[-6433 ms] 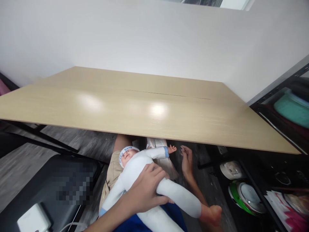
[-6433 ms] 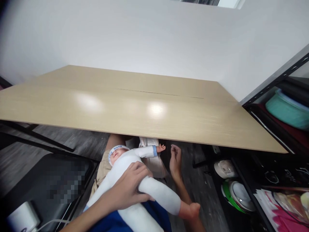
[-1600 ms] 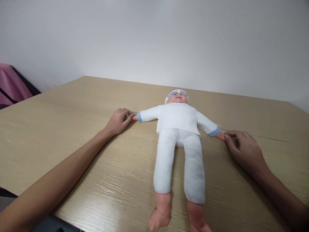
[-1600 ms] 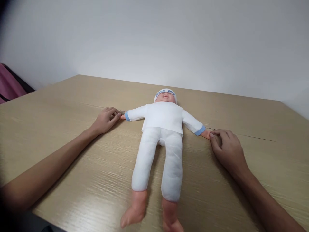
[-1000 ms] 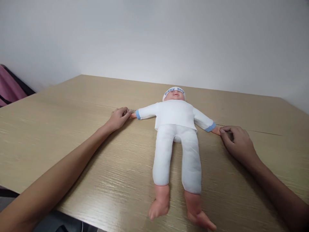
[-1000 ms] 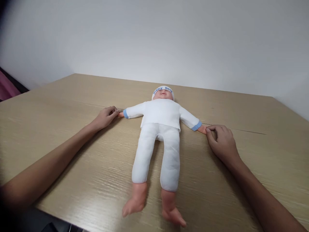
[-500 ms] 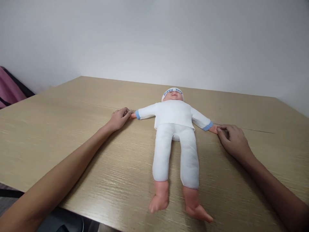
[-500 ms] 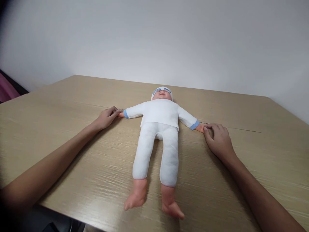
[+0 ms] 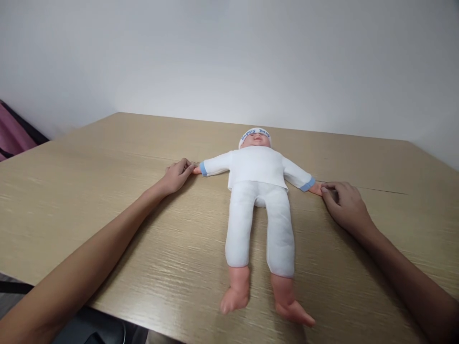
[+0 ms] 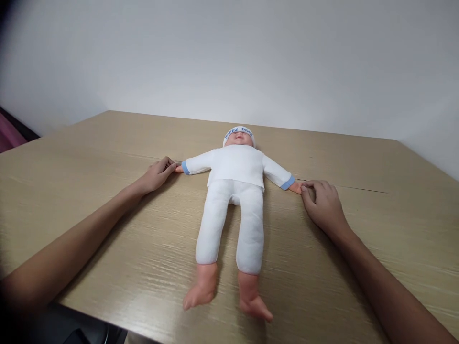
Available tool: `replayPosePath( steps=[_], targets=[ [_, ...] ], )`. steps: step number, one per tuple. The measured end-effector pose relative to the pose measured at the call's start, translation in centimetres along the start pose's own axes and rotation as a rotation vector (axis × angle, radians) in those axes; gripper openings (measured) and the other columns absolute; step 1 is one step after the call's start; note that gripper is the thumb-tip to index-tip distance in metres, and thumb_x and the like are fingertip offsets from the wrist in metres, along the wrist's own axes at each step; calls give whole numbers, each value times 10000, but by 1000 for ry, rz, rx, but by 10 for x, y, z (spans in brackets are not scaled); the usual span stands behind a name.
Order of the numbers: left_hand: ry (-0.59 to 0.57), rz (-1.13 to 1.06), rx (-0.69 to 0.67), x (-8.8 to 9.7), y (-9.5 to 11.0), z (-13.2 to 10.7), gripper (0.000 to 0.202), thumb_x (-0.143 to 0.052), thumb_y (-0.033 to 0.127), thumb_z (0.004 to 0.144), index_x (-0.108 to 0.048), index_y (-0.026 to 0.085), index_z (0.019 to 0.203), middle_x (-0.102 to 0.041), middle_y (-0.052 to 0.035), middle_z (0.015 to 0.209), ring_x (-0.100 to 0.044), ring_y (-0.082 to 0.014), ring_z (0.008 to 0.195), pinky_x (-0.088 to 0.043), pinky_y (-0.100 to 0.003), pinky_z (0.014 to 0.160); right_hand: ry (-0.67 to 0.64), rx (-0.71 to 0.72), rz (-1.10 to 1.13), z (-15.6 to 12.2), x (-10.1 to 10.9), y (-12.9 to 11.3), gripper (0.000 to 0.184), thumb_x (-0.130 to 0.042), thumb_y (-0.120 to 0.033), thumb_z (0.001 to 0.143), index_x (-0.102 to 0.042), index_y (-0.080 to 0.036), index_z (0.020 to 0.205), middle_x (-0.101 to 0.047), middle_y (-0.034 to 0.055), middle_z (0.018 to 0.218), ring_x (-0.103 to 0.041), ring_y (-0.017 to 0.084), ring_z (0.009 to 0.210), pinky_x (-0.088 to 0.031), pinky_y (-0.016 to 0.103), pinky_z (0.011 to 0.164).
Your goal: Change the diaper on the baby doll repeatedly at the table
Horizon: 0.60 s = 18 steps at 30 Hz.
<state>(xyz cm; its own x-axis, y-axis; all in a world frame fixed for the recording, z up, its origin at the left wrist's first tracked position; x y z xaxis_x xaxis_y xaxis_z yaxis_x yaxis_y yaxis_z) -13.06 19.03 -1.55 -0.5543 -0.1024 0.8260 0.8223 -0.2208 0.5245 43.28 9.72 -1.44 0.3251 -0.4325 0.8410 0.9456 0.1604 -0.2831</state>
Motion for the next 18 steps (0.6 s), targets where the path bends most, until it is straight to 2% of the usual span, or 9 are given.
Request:
replayPosePath(
  steps=[4, 8, 14, 18],
  targets=[
    [23, 25, 3, 0, -1, 1, 431, -332, 595, 1068, -521, 256, 879, -755, -102, 961, -670, -322, 975, -512, -516, 974, 1, -8, -3, -1, -1, 2, 294, -507, -472, 1029, -692, -246, 1056, -794, 190, 1148, -718, 407, 1189, -542, 607, 1071],
    [20, 35, -10, 0, 0, 0, 446, -335, 610, 1073, -529, 257, 880, -753, -91, 942, -668, -312, 952, -513, -501, 975, 9, -11, 2, -1, -1, 1, 288, -507, -471, 1035, -696, -254, 1055, -789, 188, 1148, -721, 404, 1187, -551, 604, 1063],
    [-5, -4, 7, 1, 1, -2, 513, -362, 657, 1071, -658, 238, 1080, -807, -144, 1287, -709, -364, 1185, -483, -539, 1116, 26, -10, 12, -1, 1, -2, 285, -515, -461, 1029, -705, -248, 1042, -789, 191, 1134, -724, 406, 1160, -559, 614, 1051],
    [-48, -21, -36, 1, 1, -2, 514, -374, 621, 1076, -685, 238, 1222, -787, -130, 1403, -704, -373, 1277, -472, -550, 1150, 20, -6, 9, -1, 0, -2, 307, -504, -450, 1025, -721, -233, 1044, -793, 196, 1123, -724, 410, 1154, -558, 621, 1053]
  ],
)
Point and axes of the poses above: each hand's wrist, its own z-axis towards the middle knuckle, its own x-axis out of the back of the hand, y = z × x, the point moved 5 cm from there along z, towards the middle knuckle
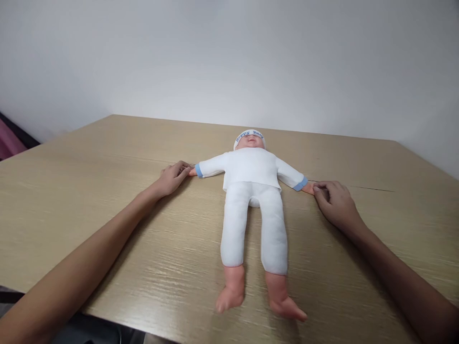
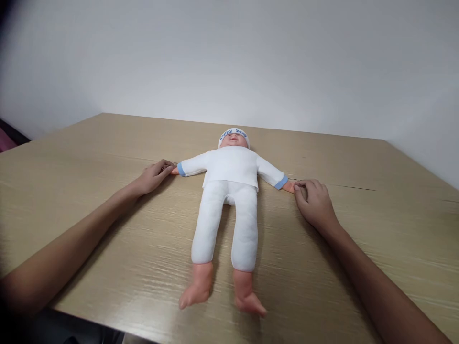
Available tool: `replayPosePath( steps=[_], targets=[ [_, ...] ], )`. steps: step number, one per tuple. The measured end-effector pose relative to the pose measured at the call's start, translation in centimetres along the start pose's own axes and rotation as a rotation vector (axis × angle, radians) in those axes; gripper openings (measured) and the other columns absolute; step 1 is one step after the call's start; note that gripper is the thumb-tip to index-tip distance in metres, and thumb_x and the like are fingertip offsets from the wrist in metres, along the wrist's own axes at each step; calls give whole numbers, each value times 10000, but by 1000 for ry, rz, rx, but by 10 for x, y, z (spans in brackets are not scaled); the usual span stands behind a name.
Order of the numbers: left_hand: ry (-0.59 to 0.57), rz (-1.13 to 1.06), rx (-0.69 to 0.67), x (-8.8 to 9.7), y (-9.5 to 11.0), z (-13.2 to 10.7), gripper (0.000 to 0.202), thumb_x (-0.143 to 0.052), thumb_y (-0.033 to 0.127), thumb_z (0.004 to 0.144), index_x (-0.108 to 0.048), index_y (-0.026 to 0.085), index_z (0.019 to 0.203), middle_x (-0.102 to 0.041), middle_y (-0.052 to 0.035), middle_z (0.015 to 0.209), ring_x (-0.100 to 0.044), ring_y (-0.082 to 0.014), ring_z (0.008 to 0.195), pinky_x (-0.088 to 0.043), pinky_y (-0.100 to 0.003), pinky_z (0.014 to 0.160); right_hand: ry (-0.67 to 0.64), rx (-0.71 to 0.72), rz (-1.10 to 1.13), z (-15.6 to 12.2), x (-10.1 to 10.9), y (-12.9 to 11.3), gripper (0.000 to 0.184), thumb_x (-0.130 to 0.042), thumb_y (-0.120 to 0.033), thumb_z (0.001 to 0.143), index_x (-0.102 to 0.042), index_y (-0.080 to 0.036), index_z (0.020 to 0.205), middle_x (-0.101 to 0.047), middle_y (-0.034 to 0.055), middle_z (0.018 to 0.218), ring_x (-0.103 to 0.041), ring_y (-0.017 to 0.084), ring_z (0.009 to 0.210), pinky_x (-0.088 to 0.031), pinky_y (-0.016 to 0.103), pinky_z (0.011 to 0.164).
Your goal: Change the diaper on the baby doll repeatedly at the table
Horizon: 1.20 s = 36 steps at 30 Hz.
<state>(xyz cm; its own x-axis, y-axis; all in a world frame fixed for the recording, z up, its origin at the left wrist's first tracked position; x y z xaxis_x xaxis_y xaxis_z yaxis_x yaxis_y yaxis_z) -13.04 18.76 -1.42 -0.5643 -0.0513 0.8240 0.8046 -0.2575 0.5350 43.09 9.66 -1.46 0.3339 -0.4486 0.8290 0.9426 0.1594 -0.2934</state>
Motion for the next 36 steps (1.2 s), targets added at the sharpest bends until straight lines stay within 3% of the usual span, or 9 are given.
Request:
replayPosePath(
  steps=[6, 16, 25, 29, 32, 36],
  targets=[
    [-4, -1, -52, -1, 0, 0, 516, -362, 608, 1090, -691, 255, 1272, -783, -105, 1435, -703, -361, 1305, -465, -545, 1176, 1, 4, 7, 0, 0, 0, 322, -509, -452, 1018, -739, -229, 1050, -802, 198, 1129, -725, 412, 1152, -559, 617, 1052],
    [53, 27, 14, -6, -7, 1, 574, -370, 659, 1070, -702, 209, 1199, -795, -183, 1371, -714, -406, 1259, -486, -591, 1151, 5, 17, 26, 0, 1, -1, 303, -512, -446, 1016, -741, -250, 1039, -813, 177, 1107, -737, 399, 1124, -568, 600, 1029],
    [128, 21, -37, -6, -7, -4, 578, -357, 655, 1093, -692, 194, 1189, -781, -198, 1328, -697, -382, 1190, -480, -579, 1131, 5, 23, 79, -3, 3, -11, 466, -477, -546, 1095, -721, -215, 1315, -785, 193, 1324, -700, 387, 1256, -515, 597, 1116],
    [181, 23, -128, -4, 4, -8, 614, -452, 698, 1067, -670, 181, 1316, -725, -191, 1412, -638, -370, 1259, -456, -560, 1177, 4, 92, 49, -3, 3, -18, 552, -527, -636, 1074, -690, -212, 1387, -758, 199, 1388, -662, 410, 1336, -478, 619, 1168],
    [137, 66, -229, -10, 22, -6, 691, -594, 746, 1002, -629, 211, 1439, -675, -164, 1521, -556, -392, 1395, -416, -550, 1232, 34, 125, 38, 3, 0, -26, 607, -597, -681, 1029, -673, -211, 1405, -750, 205, 1403, -664, 425, 1330, -484, 616, 1159],
    [86, 75, -269, -21, 38, 10, 694, -639, 720, 985, -631, 207, 1452, -730, -160, 1431, -586, -404, 1347, -438, -547, 1187, -18, 133, 50, 21, -13, -43, 568, -628, -676, 1015, -698, -232, 1363, -795, 176, 1316, -716, 418, 1211, -531, 579, 1061]
  ],
)
Point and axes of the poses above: each hand's wrist, its own z-axis towards the middle knuckle, its own x-axis out of the back of the hand, y = z × x, the point moved 5 cm from there along z, towards the middle knuckle
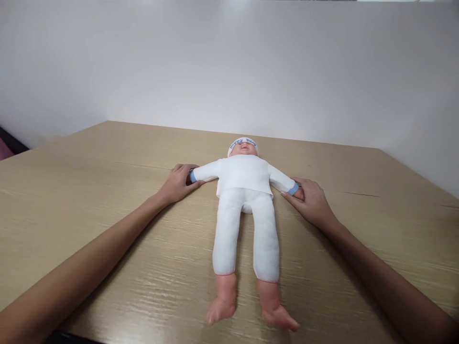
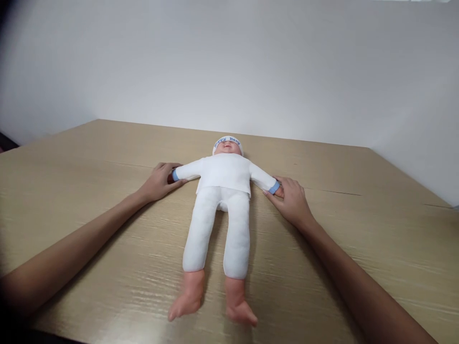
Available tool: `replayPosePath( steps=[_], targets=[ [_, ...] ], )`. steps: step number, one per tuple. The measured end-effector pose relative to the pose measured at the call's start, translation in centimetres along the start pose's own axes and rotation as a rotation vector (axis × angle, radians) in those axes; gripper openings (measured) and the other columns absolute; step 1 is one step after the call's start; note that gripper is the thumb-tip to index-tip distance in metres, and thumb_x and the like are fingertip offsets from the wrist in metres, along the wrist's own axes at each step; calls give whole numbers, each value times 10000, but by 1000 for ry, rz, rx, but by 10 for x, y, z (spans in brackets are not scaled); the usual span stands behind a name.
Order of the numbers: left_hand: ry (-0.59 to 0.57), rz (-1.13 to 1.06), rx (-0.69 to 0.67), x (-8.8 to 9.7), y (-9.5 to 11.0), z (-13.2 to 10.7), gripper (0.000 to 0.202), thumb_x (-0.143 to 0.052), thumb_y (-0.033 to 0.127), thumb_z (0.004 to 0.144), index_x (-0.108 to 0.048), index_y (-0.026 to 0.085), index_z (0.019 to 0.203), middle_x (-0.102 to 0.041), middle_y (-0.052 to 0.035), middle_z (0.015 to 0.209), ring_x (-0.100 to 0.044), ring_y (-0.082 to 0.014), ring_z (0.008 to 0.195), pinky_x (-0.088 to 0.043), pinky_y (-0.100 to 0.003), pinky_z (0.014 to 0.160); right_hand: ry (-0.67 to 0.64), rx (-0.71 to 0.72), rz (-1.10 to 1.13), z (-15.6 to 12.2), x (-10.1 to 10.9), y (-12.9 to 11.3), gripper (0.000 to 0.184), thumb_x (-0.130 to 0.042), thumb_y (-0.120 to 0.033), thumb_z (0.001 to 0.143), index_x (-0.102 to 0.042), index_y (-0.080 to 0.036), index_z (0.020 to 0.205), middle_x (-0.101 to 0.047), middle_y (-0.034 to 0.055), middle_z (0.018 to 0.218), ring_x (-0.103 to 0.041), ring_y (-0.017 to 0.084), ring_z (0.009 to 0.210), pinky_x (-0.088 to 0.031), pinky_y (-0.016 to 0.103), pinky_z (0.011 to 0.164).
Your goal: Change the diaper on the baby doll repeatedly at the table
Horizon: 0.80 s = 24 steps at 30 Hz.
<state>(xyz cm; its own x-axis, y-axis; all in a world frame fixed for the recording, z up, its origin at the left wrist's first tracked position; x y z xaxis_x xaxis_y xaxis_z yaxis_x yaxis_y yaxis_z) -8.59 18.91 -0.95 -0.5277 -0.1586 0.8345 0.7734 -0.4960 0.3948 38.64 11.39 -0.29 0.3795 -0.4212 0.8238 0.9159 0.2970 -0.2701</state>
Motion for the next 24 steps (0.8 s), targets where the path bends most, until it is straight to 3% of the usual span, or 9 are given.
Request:
replayPosePath(
  steps=[6, 12, 16, 19, 24],
  targets=[
    [1, 9, 64, -9, -3, 17, 685, -632, 694, 986, -651, 212, 1473, -749, -169, 1411, -612, -419, 1320, -457, -556, 1152, -68, 15, 61, 19, -11, -12, 471, -623, -663, 1024, -737, -257, 1235, -830, 123, 1216, -744, 399, 1109, -553, 536, 962],
    [-13, -57, 12, 4, -10, 6, 712, -623, 724, 994, -653, 227, 1503, -749, -145, 1456, -653, -395, 1328, -488, -525, 1154, -70, 2, 71, 15, -10, -8, 525, -637, -689, 1013, -718, -251, 1291, -814, 148, 1255, -739, 413, 1136, -555, 538, 977],
    [94, -73, 59, 23, -31, -2, 565, -516, 654, 1056, -734, 206, 1321, -794, -145, 1343, -702, -352, 1223, -494, -517, 1153, -69, -10, 74, 14, -12, -5, 559, -641, -693, 1012, -704, -231, 1320, -795, 173, 1292, -728, 414, 1159, -558, 545, 983],
    [162, -68, 145, 30, -44, -4, 499, -512, 615, 1057, -771, 204, 1171, -816, -138, 1223, -715, -329, 1113, -532, -506, 1065, -73, -17, 72, 14, -14, -4, 566, -633, -715, 1010, -704, -235, 1303, -789, 172, 1285, -721, 412, 1154, -556, 554, 993],
    [94, -97, 172, 26, -48, -2, 457, -571, 641, 1026, -783, 236, 1027, -825, -116, 1081, -712, -298, 1001, -558, -457, 932, -70, -26, 63, 13, -14, -4, 579, -599, -739, 1016, -695, -235, 1285, -779, 189, 1255, -705, 418, 1136, -552, 564, 993]
  ],
)
Point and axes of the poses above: each hand's wrist, its own z-axis towards the middle knuckle, its own x-axis out of the back of the hand, y = z × x, the point moved 5 cm from there along z, towards the middle knuckle
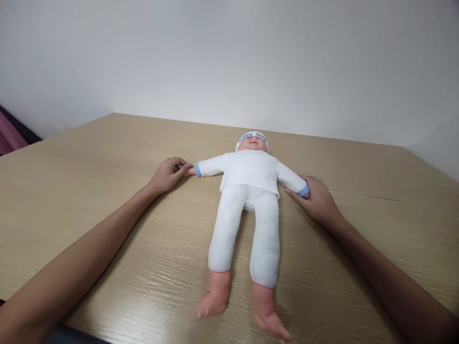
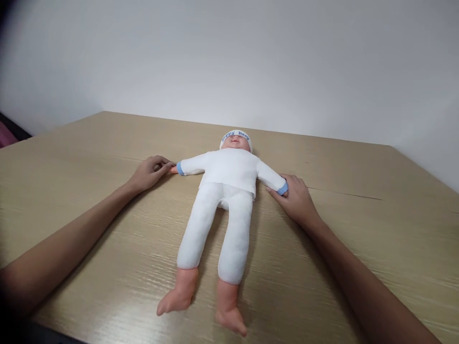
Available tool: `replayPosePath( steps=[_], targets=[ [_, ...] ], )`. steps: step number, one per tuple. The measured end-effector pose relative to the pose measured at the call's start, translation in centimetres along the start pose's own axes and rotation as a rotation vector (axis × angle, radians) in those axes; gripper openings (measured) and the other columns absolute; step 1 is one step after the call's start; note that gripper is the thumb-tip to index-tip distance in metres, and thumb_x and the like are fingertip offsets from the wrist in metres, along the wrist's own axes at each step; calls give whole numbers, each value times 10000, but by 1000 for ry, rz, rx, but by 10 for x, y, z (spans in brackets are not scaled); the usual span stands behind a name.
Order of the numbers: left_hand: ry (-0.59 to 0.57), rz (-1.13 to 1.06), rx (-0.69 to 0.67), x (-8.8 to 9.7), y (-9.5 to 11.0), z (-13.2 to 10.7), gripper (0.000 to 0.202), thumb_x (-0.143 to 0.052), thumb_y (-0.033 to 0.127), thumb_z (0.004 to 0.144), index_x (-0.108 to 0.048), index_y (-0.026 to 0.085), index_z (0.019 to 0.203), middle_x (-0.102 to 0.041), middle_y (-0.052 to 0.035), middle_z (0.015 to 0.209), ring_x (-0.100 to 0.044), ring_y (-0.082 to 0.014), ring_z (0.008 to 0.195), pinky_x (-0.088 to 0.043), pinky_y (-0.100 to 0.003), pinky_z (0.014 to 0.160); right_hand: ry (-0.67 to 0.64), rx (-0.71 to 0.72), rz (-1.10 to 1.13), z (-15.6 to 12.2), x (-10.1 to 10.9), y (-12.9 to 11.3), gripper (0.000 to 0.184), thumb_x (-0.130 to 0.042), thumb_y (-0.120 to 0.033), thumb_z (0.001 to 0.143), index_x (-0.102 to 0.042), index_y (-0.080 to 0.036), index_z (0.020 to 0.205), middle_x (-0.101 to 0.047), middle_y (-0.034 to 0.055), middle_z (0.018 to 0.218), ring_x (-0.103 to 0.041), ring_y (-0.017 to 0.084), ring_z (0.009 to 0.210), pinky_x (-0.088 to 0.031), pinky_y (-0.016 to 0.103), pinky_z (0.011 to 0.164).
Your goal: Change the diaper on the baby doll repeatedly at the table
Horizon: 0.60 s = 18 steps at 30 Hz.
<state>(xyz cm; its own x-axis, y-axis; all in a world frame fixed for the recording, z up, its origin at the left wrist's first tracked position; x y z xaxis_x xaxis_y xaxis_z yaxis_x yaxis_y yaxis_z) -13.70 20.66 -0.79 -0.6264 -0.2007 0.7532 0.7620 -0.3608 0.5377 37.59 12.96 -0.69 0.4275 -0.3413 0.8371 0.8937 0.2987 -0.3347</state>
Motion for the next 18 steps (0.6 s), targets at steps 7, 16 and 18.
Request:
replayPosePath(
  steps=[7, 16, 18],
  targets=[
    [-4, -35, 43, 0, -2, -1, 449, -583, 658, 1003, -682, 244, 860, -775, -94, 952, -667, -251, 856, -532, -409, 809, 3, 1, -7, 0, 0, 0, 575, -603, -746, 1005, -700, -222, 1221, -773, 193, 1209, -701, 422, 1105, -546, 555, 961],
    [-49, -85, 188, -2, -3, -2, 406, -587, 606, 994, -664, 245, 824, -736, -49, 847, -624, -235, 809, -443, -370, 752, -5, -1, -14, 1, 1, -3, 515, -599, -724, 1017, -696, -239, 1162, -771, 176, 1164, -696, 399, 1074, -539, 531, 950],
    [-58, -87, 203, -3, -5, 0, 405, -572, 590, 996, -672, 240, 819, -724, -40, 831, -614, -229, 808, -425, -363, 757, -2, -3, -13, 1, 1, -3, 536, -599, -743, 1011, -694, -238, 1163, -765, 178, 1152, -693, 403, 1069, -537, 535, 938]
  ],
)
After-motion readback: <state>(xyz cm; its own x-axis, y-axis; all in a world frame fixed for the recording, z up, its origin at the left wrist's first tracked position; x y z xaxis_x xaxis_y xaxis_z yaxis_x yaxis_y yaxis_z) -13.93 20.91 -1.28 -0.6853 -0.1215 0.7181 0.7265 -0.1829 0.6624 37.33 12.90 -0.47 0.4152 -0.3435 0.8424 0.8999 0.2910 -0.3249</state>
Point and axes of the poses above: each hand's wrist, its own z-axis towards the middle knuckle, its own x-axis out of the back of the hand, y = z × x, the point moved 5 cm from there along z, towards the middle knuckle
